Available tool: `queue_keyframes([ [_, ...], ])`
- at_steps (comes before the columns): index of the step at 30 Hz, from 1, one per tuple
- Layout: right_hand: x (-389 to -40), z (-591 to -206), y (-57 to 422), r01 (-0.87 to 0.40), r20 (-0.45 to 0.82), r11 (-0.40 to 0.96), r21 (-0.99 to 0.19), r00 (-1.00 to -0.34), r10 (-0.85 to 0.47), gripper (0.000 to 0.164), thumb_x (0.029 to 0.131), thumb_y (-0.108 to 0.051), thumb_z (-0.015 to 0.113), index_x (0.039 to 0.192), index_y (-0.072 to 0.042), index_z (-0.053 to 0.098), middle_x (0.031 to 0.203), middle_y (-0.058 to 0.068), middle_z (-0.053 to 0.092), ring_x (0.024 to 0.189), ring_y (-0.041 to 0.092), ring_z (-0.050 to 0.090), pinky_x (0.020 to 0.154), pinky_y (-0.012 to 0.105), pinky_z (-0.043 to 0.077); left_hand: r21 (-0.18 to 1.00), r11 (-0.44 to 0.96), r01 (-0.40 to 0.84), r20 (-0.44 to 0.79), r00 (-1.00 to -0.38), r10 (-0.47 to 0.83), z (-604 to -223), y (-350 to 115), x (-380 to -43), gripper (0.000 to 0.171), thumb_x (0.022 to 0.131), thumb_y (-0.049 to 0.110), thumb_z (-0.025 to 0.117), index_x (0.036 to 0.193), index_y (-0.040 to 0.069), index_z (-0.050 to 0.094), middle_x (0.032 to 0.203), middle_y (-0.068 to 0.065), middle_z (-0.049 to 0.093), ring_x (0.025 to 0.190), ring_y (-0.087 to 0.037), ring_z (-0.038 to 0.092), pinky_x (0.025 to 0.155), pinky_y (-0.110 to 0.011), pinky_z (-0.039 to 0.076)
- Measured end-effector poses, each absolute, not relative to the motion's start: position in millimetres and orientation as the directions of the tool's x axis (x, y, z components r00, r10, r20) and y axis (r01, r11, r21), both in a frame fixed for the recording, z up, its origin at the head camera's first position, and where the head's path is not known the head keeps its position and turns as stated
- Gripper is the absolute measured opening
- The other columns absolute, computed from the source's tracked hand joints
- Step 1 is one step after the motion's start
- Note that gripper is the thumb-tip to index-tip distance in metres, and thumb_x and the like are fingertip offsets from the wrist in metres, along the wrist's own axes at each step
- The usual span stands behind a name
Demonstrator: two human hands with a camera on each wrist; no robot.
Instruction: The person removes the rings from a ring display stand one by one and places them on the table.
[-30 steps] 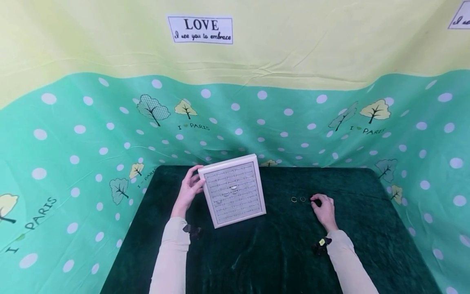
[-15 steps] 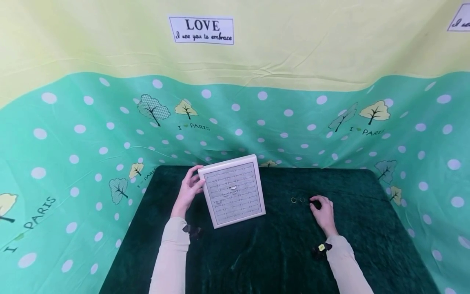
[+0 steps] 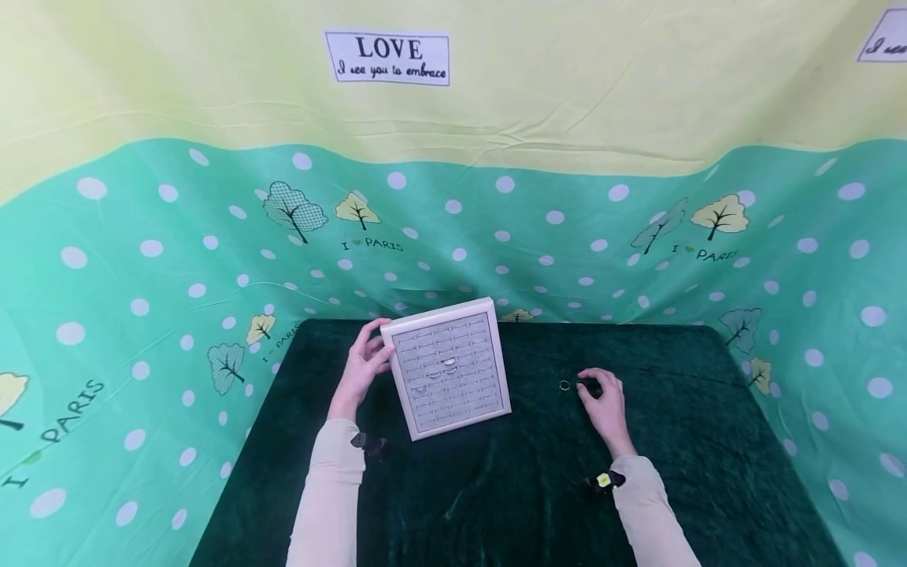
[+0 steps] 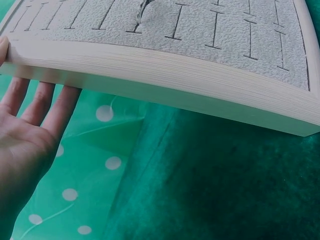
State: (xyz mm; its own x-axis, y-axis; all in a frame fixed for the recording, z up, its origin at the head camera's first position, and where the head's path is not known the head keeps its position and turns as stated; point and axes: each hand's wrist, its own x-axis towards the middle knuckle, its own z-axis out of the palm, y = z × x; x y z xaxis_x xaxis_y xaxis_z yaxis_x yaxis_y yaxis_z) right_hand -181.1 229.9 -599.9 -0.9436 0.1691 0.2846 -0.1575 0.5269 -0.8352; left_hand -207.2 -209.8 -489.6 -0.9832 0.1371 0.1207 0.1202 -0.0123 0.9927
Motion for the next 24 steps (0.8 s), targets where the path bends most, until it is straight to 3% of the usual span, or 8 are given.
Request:
queue_keyframes([
  [4,-181.3,-592.0,219.7,-0.165,0.282,0.511,-0.843,-0.946,0.161,0.019,0.086,0.002,0.067,0.104,0.001,0.066,0.120,0.020,0.055,0.111,0.034,0.042,0.083,0.039,0.034,0.993,-0.024,0.119,0.122,-0.983,0.138,-489.9,-209.2,-207.3,0.047,0.097,0.001,0.055,0.141,0.004,0.037,0.129,-0.031,0.051,0.100,-0.022,0.062,0.086,-0.055,0.048],
  [11,-183.2,-579.3,205.0,-0.192,0.291,0.479,-0.857,-0.946,0.141,0.017,0.087,0.001,0.066,0.104,0.001,0.065,0.119,0.019,0.055,0.111,0.032,0.042,0.082,0.047,0.039,0.992,-0.031,0.120,0.123,-0.983,0.134,-491.2,-208.9,-207.0,0.047,0.098,0.003,0.054,0.142,0.005,0.037,0.129,-0.031,0.051,0.099,-0.020,0.063,0.084,-0.048,0.051],
  [17,-185.9,-573.5,191.8,-0.176,0.259,0.445,-0.878,-0.957,0.133,0.017,0.090,-0.003,0.065,0.107,-0.003,0.065,0.117,0.014,0.055,0.110,0.031,0.050,0.083,0.044,0.042,0.991,-0.031,0.127,0.130,-0.983,0.130,-492.1,-209.0,-207.5,0.047,0.098,0.003,0.055,0.141,0.005,0.038,0.129,-0.031,0.051,0.099,-0.019,0.063,0.083,-0.049,0.050],
  [24,-188.8,-566.3,170.3,-0.252,0.316,0.424,-0.870,-0.945,0.089,0.022,0.089,-0.002,0.066,0.111,-0.001,0.064,0.112,0.013,0.058,0.100,0.027,0.057,0.079,0.043,0.047,0.992,-0.029,0.123,0.126,-0.984,0.124,-491.4,-208.2,-207.5,0.047,0.097,0.002,0.055,0.141,0.004,0.038,0.129,-0.031,0.051,0.098,-0.018,0.063,0.084,-0.052,0.049],
])
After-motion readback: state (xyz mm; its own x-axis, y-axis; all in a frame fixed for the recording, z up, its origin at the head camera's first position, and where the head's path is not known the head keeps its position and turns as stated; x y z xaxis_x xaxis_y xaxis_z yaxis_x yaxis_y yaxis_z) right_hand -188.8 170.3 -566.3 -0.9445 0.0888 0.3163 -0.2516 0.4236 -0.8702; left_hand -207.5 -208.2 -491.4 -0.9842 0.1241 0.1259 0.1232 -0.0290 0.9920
